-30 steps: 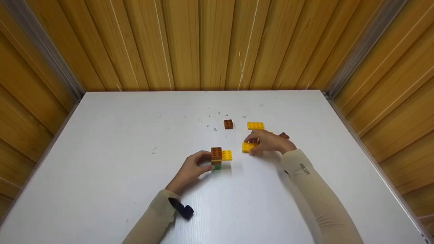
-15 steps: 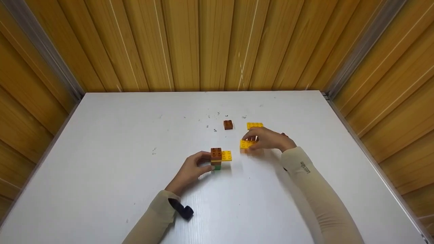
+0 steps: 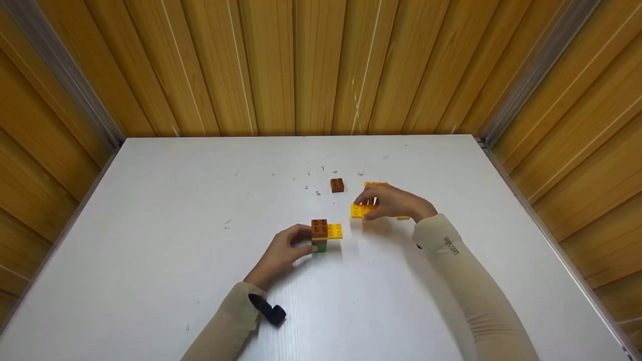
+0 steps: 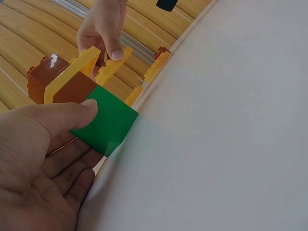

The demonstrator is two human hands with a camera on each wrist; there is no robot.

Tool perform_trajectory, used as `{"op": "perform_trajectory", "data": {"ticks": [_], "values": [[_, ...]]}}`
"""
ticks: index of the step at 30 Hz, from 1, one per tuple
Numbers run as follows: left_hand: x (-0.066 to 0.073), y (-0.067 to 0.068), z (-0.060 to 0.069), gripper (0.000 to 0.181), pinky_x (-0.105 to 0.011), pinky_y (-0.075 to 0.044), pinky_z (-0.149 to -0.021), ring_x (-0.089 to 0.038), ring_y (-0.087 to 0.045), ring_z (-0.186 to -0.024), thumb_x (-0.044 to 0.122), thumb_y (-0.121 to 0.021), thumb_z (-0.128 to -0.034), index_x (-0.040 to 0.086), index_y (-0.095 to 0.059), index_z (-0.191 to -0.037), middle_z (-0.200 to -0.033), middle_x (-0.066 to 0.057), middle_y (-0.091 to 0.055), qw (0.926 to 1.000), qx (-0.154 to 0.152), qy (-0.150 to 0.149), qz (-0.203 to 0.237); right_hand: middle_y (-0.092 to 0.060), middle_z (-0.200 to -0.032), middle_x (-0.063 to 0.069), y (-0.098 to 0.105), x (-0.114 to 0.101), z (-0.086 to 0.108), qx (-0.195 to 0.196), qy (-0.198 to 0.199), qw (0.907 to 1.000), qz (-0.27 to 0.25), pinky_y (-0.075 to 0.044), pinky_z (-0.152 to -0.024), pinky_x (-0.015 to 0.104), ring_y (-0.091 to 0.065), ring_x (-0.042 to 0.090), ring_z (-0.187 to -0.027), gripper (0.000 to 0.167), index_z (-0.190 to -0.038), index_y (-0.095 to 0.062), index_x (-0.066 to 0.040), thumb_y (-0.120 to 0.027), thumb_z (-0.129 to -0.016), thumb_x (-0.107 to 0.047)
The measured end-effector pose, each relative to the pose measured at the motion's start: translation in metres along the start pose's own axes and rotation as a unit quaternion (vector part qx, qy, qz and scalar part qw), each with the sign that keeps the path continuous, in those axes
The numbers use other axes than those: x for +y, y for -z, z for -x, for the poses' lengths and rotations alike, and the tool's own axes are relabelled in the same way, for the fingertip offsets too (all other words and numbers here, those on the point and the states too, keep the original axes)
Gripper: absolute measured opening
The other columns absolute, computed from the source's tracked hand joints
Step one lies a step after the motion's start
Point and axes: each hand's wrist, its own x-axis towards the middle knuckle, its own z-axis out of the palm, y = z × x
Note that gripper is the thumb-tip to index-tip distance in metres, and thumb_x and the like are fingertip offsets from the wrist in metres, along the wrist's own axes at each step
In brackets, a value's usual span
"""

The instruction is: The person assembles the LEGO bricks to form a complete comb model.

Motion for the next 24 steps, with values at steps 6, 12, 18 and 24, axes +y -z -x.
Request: {"op": "perform_trajectory", "data": {"ticks": [6, 12, 18, 24], "values": [[0.001, 0.0, 0.0, 0.04, -0.04, -0.045, -0.104, -0.021, -0.061, -0.115, 0.015, -0.072, -0.0847, 0.013, -0.06, -0.123, -0.121, -0.005, -0.066, 1.0, -0.002, 0.0, -0.003, -0.061, -0.106, 0.004, 0.006, -0.011, -0.001, -0.001, -0.006, 1.0, 0.003, -0.048, -0.09, 0.039, -0.056, 0.023, -0.101, 0.037, -0.117, -0.069, -0.012, -0.077, -0.081, -0.018], [0.003, 0.0, 0.0, 0.039, -0.039, -0.046, -0.103, -0.019, -0.061, -0.113, 0.015, -0.072, -0.0847, 0.014, -0.061, -0.122, -0.12, -0.003, -0.066, 1.0, -0.002, 0.002, -0.009, -0.061, -0.106, 0.002, 0.006, -0.018, -0.002, -0.011, -0.01, 0.9998, 0.012, -0.048, -0.09, 0.037, -0.055, 0.021, -0.1, 0.038, -0.118, -0.069, -0.015, -0.077, -0.081, -0.02], [0.003, -0.001, 0.0, 0.039, -0.04, -0.045, -0.104, -0.019, -0.061, -0.114, 0.015, -0.072, -0.0847, 0.016, -0.061, -0.122, -0.121, -0.002, -0.065, 0.9999, 0.0, 0.007, -0.011, -0.061, -0.107, 0.001, 0.009, -0.028, -0.002, -0.016, 0.006, 0.9998, 0.013, -0.049, -0.09, 0.037, -0.056, 0.02, -0.101, 0.039, -0.12, -0.068, -0.017, -0.076, -0.082, -0.021], [0.002, -0.001, 0.001, 0.039, -0.04, -0.045, -0.104, -0.019, -0.061, -0.114, 0.015, -0.072, -0.0847, 0.015, -0.061, -0.122, -0.121, -0.003, -0.065, 0.9999, -0.001, 0.004, -0.011, -0.061, -0.107, 0.001, 0.013, -0.033, -0.001, -0.018, 0.016, 0.9995, 0.018, -0.05, -0.09, 0.036, -0.057, 0.02, -0.102, 0.04, -0.121, -0.067, -0.017, -0.076, -0.082, -0.024]]}}
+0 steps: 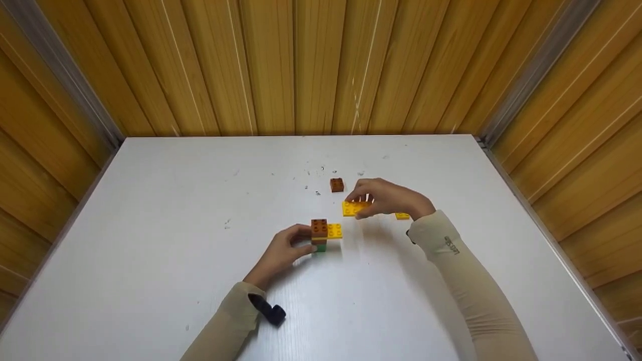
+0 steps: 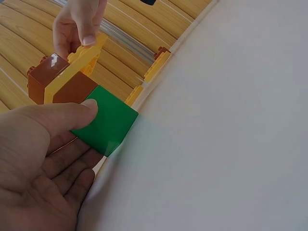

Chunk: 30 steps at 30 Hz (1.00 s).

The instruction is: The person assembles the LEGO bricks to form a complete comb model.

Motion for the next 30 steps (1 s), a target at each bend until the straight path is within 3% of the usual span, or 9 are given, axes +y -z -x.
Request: {"op": "perform_trajectory", "data": {"ticks": [6, 30], "values": [[-0.004, 0.0, -0.001, 0.039, -0.041, -0.045, -0.103, -0.022, -0.061, -0.113, 0.012, -0.073, -0.0845, 0.011, -0.061, -0.121, -0.119, -0.007, -0.066, 0.9995, -0.001, -0.023, 0.02, -0.06, -0.106, 0.002, 0.001, -0.008, -0.001, 0.003, 0.024, 0.9997, 0.01, -0.05, -0.088, 0.036, -0.057, 0.021, -0.101, 0.039, -0.121, -0.067, -0.015, -0.075, -0.083, -0.023], [0.0, 0.002, 0.001, 0.038, -0.041, -0.044, -0.105, -0.018, -0.061, -0.113, 0.015, -0.072, -0.0852, 0.017, -0.061, -0.122, -0.12, -0.001, -0.066, 0.9998, -0.008, -0.014, 0.012, -0.061, -0.11, 0.005, -0.003, -0.035, -0.011, -0.006, 0.092, 0.9957, 0.004, -0.053, -0.087, 0.036, -0.058, 0.02, -0.101, 0.038, -0.119, -0.067, -0.013, -0.075, -0.083, -0.021]]}}
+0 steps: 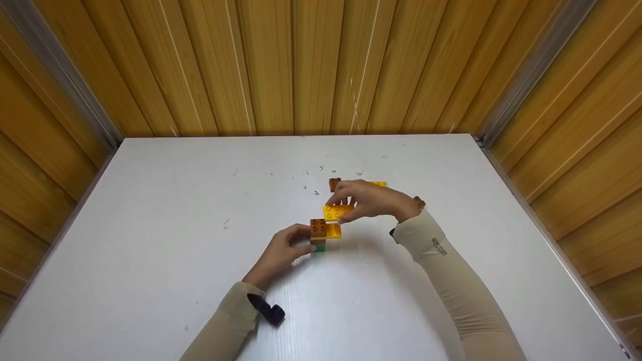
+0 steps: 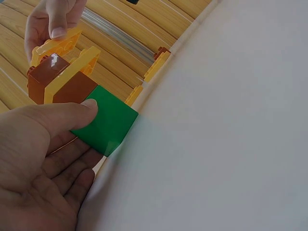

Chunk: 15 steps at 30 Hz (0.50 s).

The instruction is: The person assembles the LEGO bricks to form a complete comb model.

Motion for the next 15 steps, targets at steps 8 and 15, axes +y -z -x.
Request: {"op": "perform_trajectory", "data": {"ticks": [8, 15], "values": [[0.0018, 0.0004, 0.0008, 0.039, -0.04, -0.044, -0.105, -0.018, -0.061, -0.113, 0.016, -0.072, -0.0854, 0.016, -0.061, -0.122, -0.12, -0.001, -0.066, 1.0, 0.002, 0.006, 0.003, -0.061, -0.11, 0.005, -0.003, -0.0054, -0.0047, -0.002, 0.002, 1.0, 0.0, -0.053, -0.087, 0.035, -0.059, 0.02, -0.099, 0.039, -0.12, -0.067, -0.013, -0.075, -0.083, -0.019], [0.0014, -0.0005, 0.0002, 0.038, -0.041, -0.044, -0.105, -0.018, -0.061, -0.113, 0.017, -0.072, -0.0853, 0.016, -0.061, -0.122, -0.119, -0.001, -0.066, 0.9999, 0.002, 0.011, -0.005, -0.061, -0.108, 0.005, -0.0071, -0.0076, -0.008, -0.008, 0.01, 0.9999, -0.005, -0.053, -0.087, 0.037, -0.058, 0.019, -0.099, 0.04, -0.121, -0.066, -0.012, -0.075, -0.083, -0.019]]}}
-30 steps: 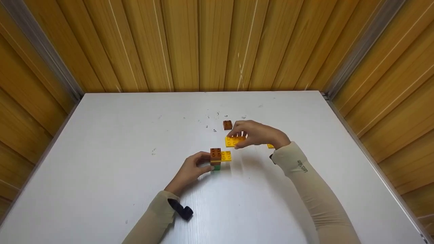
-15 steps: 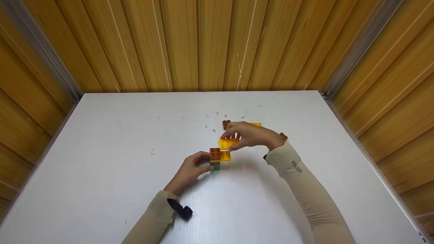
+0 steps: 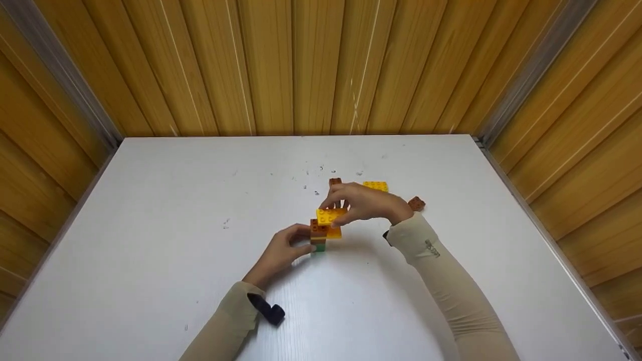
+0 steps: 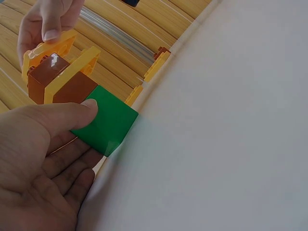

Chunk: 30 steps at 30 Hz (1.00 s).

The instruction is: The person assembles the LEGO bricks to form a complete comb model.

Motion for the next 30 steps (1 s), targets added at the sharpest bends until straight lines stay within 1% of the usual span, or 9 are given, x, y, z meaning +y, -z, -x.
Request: {"op": "perform_trajectory", "data": {"ticks": [2, 6, 11, 16, 17, 21, 23, 24, 30], "values": [[0.0, 0.0, 0.0, 0.038, -0.042, -0.044, -0.105, -0.018, -0.061, -0.113, 0.017, -0.072, -0.0854, 0.016, -0.061, -0.121, -0.119, -0.001, -0.066, 1.0, 0.001, 0.003, -0.003, -0.061, -0.106, 0.005, -0.001, 0.0, -0.001, 0.0, 0.003, 1.0, -0.001, -0.053, -0.087, 0.037, -0.058, 0.019, -0.098, 0.04, -0.121, -0.067, -0.012, -0.075, -0.083, -0.019], [0.0, 0.0, 0.0, 0.038, -0.042, -0.043, -0.106, -0.019, -0.061, -0.113, 0.018, -0.072, -0.0854, 0.017, -0.061, -0.121, -0.119, -0.001, -0.066, 0.9999, 0.003, 0.009, -0.007, -0.061, -0.103, 0.004, -0.004, 0.0, -0.004, 0.0, 0.008, 1.0, -0.002, -0.054, -0.085, 0.034, -0.058, 0.017, -0.095, 0.04, -0.121, -0.067, -0.013, -0.076, -0.083, -0.019], [0.0, 0.0, 0.0, 0.038, -0.043, -0.043, -0.106, -0.019, -0.061, -0.113, 0.018, -0.072, -0.0854, 0.018, -0.061, -0.122, -0.119, 0.0, -0.066, 0.9999, 0.004, 0.011, -0.008, -0.062, -0.105, 0.004, -0.006, -0.001, -0.007, -0.002, 0.008, 1.0, -0.002, -0.053, -0.085, 0.03, -0.058, 0.017, -0.095, 0.04, -0.121, -0.067, -0.013, -0.075, -0.084, -0.021], [-0.001, 0.0, -0.001, 0.038, -0.042, -0.044, -0.105, -0.019, -0.061, -0.113, 0.017, -0.072, -0.0853, 0.016, -0.061, -0.121, -0.119, -0.002, -0.066, 1.0, 0.005, -0.003, -0.005, -0.062, -0.109, 0.004, -0.009, -0.002, -0.009, -0.007, 0.006, 1.0, -0.004, -0.053, -0.085, 0.028, -0.059, 0.017, -0.096, 0.039, -0.122, -0.067, -0.013, -0.075, -0.084, -0.022], [0.003, 0.0, 0.001, 0.038, -0.043, -0.044, -0.105, -0.021, -0.061, -0.114, 0.015, -0.072, -0.0856, 0.014, -0.061, -0.122, -0.12, -0.004, -0.066, 1.0, 0.005, -0.005, -0.003, -0.062, -0.109, 0.004, -0.009, -0.002, -0.01, -0.008, 0.006, 0.9999, -0.005, -0.053, -0.085, 0.028, -0.059, 0.017, -0.097, 0.039, -0.122, -0.067, -0.013, -0.075, -0.084, -0.022], [0.001, 0.0, 0.002, 0.039, -0.043, -0.044, -0.104, -0.024, -0.061, -0.115, 0.014, -0.072, -0.0855, 0.012, -0.06, -0.123, -0.122, -0.008, -0.065, 0.9999, 0.005, -0.013, 0.007, -0.063, -0.11, 0.003, -0.011, -0.001, -0.01, -0.009, 0.009, 0.9998, -0.013, -0.053, -0.085, 0.027, -0.059, 0.016, -0.098, 0.039, -0.121, -0.067, -0.013, -0.075, -0.084, -0.022], [0.002, 0.0, 0.001, 0.039, -0.043, -0.044, -0.104, -0.024, -0.061, -0.115, 0.013, -0.072, -0.0853, 0.012, -0.06, -0.123, -0.122, -0.008, -0.065, 0.9999, 0.005, -0.01, 0.008, -0.063, -0.109, 0.003, -0.011, -0.001, -0.01, -0.008, 0.009, 0.9998, -0.017, -0.053, -0.085, 0.027, -0.059, 0.016, -0.097, 0.039, -0.121, -0.067, -0.014, -0.075, -0.084, -0.022], [-0.003, 0.0, 0.0, 0.04, -0.042, -0.045, -0.104, -0.023, -0.061, -0.114, 0.015, -0.073, -0.085, 0.013, -0.061, -0.123, -0.122, -0.006, -0.065, 0.9999, 0.004, -0.014, 0.008, -0.063, -0.109, 0.003, -0.012, -0.001, -0.01, -0.008, 0.008, 0.9998, -0.017, -0.053, -0.085, 0.027, -0.059, 0.016, -0.097, 0.039, -0.121, -0.067, -0.014, -0.075, -0.084, -0.022], [-0.002, 0.001, -0.001, 0.04, -0.04, -0.046, -0.103, -0.02, -0.062, -0.113, 0.016, -0.073, -0.0846, 0.014, -0.061, -0.122, -0.12, -0.003, -0.066, 0.9998, 0.003, -0.018, 0.001, -0.062, -0.109, 0.002, -0.012, -0.003, -0.01, -0.013, -0.006, 0.9999, -0.008, -0.053, -0.086, 0.028, -0.059, 0.015, -0.097, 0.039, -0.121, -0.067, -0.014, -0.075, -0.084, -0.022]]}}
